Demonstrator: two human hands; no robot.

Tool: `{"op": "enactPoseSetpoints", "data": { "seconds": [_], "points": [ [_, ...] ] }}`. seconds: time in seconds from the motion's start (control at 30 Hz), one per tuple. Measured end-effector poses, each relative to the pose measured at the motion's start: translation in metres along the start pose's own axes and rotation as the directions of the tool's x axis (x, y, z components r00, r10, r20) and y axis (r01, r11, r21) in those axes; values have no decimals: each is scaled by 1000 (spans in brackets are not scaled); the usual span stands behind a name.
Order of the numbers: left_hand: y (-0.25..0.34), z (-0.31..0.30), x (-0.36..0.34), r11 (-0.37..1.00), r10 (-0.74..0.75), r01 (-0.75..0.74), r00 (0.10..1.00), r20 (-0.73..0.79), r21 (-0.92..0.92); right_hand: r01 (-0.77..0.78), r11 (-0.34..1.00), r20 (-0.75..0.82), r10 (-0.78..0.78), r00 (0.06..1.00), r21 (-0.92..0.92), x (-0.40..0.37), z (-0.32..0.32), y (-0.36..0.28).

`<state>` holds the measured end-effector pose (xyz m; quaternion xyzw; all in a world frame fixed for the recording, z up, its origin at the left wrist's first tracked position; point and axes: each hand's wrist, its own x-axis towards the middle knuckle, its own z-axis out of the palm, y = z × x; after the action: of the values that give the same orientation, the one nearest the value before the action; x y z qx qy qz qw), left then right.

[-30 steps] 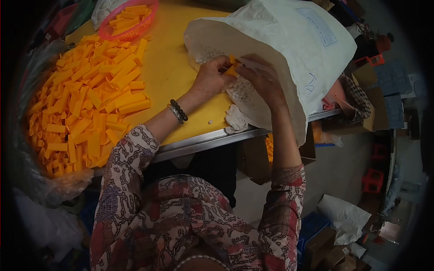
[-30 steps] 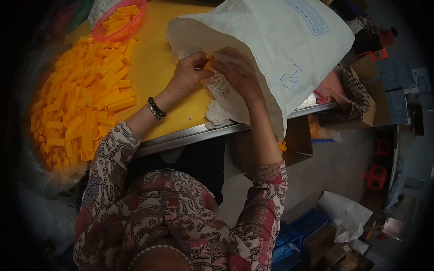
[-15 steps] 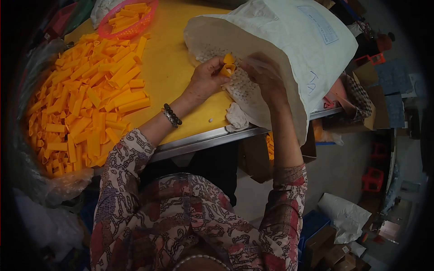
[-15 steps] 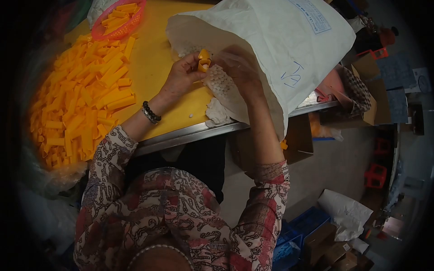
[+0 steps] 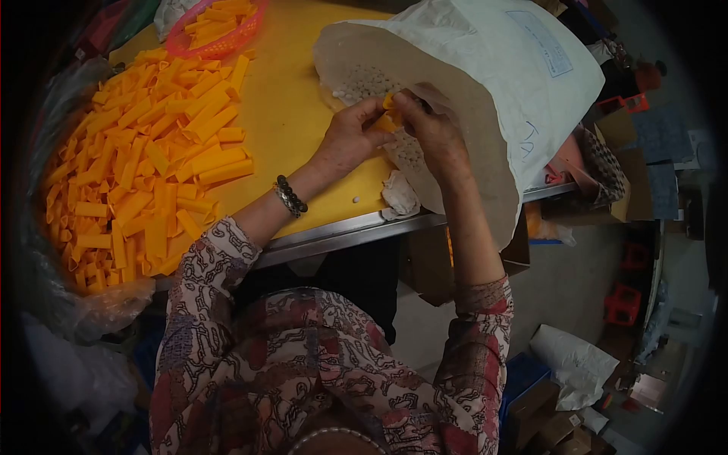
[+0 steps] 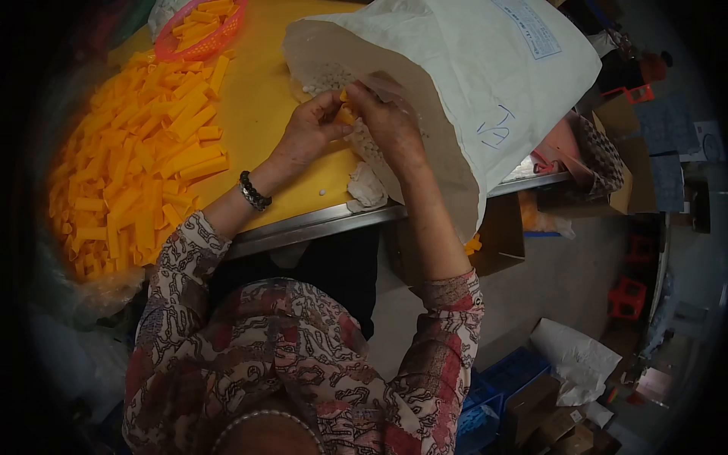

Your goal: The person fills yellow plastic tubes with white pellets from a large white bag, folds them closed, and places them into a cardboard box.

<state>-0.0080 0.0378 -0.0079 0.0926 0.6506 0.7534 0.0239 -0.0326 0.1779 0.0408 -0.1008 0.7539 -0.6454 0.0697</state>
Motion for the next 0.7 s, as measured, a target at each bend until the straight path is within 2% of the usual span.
{"op": "enactPoseSetpoints", "data": {
  "seconds": [0.13,0.2,0.33,0.37,0.4,0.43,0.5,0.6,0.63,0.7],
  "points": [
    [-5,-4,0,1000,1,0,1000,23,-29,-101,993,16,100,995,56,0,-6,2],
    [-6,-8,-3,999,16,-15,999,30,-34,-221,967,0,223,975,-122,4,-13,7],
    [1,-20,-16,996,77,-75,997,23,-48,-248,949,-87,235,968,-195,-3,-11,2],
    [1,-23,-21,996,88,-88,996,22,-19,-220,851,-91,201,975,-478,-3,-12,3],
    [0,-25,-25,996,87,-87,996,15,-15,-168,674,-77,163,984,-720,-1,-13,3],
    [-2,-27,-27,998,59,-59,998,-10,-20,-156,678,-68,154,986,-718,6,-16,8],
    [-4,-31,-31,1000,13,-14,999,-31,-26,-166,551,-24,256,967,-818,12,-20,29],
    [0,-30,-30,999,43,-44,998,-44,-22,-167,474,-10,316,949,-865,10,-19,18],
    [6,-28,-31,997,69,-68,997,-25,20,-169,476,-10,319,948,-863,8,-17,12],
    [3,-28,-40,995,82,-81,997,-16,58,-152,439,-58,219,974,-885,0,-10,1]
  ]
}}
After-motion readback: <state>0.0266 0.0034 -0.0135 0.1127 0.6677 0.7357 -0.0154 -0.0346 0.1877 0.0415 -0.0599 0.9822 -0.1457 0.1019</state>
